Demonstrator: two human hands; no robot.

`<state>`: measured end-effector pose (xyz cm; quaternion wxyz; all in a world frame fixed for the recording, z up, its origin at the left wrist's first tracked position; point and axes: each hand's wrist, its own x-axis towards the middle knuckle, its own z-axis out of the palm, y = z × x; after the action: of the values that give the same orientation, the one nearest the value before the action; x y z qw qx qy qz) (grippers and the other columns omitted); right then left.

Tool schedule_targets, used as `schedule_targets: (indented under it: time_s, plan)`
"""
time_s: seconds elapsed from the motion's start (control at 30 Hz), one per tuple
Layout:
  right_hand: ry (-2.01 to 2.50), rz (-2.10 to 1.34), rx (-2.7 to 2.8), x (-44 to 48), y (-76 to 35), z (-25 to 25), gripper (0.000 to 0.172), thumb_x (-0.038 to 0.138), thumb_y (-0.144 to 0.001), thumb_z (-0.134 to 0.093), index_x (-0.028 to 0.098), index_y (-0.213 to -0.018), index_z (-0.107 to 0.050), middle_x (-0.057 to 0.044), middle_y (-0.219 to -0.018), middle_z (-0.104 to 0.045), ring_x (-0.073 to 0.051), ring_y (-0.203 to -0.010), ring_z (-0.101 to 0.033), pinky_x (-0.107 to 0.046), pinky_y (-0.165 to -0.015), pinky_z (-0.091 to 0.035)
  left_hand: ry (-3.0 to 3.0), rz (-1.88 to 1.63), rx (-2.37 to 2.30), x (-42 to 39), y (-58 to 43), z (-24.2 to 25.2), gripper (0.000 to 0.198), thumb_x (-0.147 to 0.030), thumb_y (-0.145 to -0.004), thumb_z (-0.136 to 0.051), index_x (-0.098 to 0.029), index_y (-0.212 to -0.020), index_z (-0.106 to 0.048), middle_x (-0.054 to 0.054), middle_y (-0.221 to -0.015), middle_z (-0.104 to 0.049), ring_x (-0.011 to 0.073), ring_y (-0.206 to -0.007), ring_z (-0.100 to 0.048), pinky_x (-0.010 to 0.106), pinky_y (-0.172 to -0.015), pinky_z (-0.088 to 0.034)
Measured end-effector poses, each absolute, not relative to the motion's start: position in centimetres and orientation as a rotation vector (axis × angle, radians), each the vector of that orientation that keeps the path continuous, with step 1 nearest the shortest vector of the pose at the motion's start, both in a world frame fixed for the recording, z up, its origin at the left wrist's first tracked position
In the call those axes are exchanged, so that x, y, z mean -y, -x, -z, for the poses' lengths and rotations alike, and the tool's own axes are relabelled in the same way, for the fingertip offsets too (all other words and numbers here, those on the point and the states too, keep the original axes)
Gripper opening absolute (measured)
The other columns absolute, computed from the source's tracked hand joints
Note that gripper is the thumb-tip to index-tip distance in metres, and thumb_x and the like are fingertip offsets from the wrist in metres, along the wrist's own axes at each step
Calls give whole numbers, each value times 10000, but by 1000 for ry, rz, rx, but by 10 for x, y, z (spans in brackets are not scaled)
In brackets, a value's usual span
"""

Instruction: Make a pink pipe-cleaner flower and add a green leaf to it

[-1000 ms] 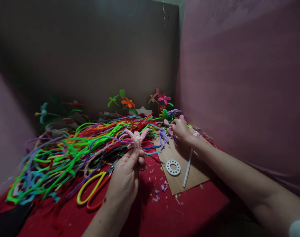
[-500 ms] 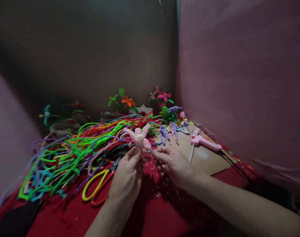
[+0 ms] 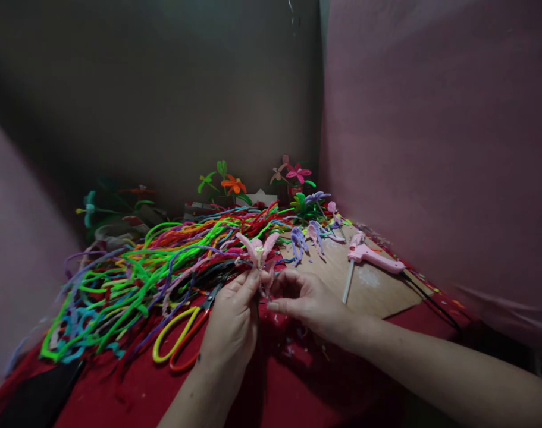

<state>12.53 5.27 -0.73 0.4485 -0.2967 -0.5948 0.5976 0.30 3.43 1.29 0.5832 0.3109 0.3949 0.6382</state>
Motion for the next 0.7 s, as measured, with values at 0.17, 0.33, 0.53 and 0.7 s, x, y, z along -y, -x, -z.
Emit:
schedule_targets:
  time_s: [0.17, 0.33, 0.53, 0.7]
  plan:
    - [735, -1672, 1151, -59, -128, 0, 152, 237, -662, -672, 165, -788, -624, 22, -699, -577, -71, -546, -435, -214, -534, -322, -855, -1460, -864, -33, -3, -10, 136, -269, -668, -703, -133, -661, -695, 28, -654, -642, 134, -636, -551, 245, -629, -424]
    - [631, -1749, 1059, -63, -128, 0, 137, 183, -650, -657, 158, -784, -652, 12, -681, -615, -61, -519, -447, -204, -500, -293, -923, -1434, -860, -31, -2, -7, 150, -270, -706, -673, -134, -645, -691, 27, -677, -631, 121, -638, -524, 234, -655, -415]
    - [645, -1827, 1005, -64, -128, -5, 75, 156, -639, -595, 159, -709, -623, 23, -583, -589, -63, -452, -425, -207, -448, -253, -983, -1406, -847, -31, -2, -9, 188, -297, -721, -663, -131, -633, -675, 26, -654, -607, 127, -647, -514, 235, -659, -413]
    - [613, -1929, 953, -67, -134, -16, 76, 142, -632, -548, 125, -597, -614, 5, -553, -559, -60, -458, -395, -210, -452, -252, -936, -1362, -864, -31, -4, -13, 182, -304, -691, -686, -134, -626, -675, 40, -667, -618, 137, -625, -524, 248, -632, -420]
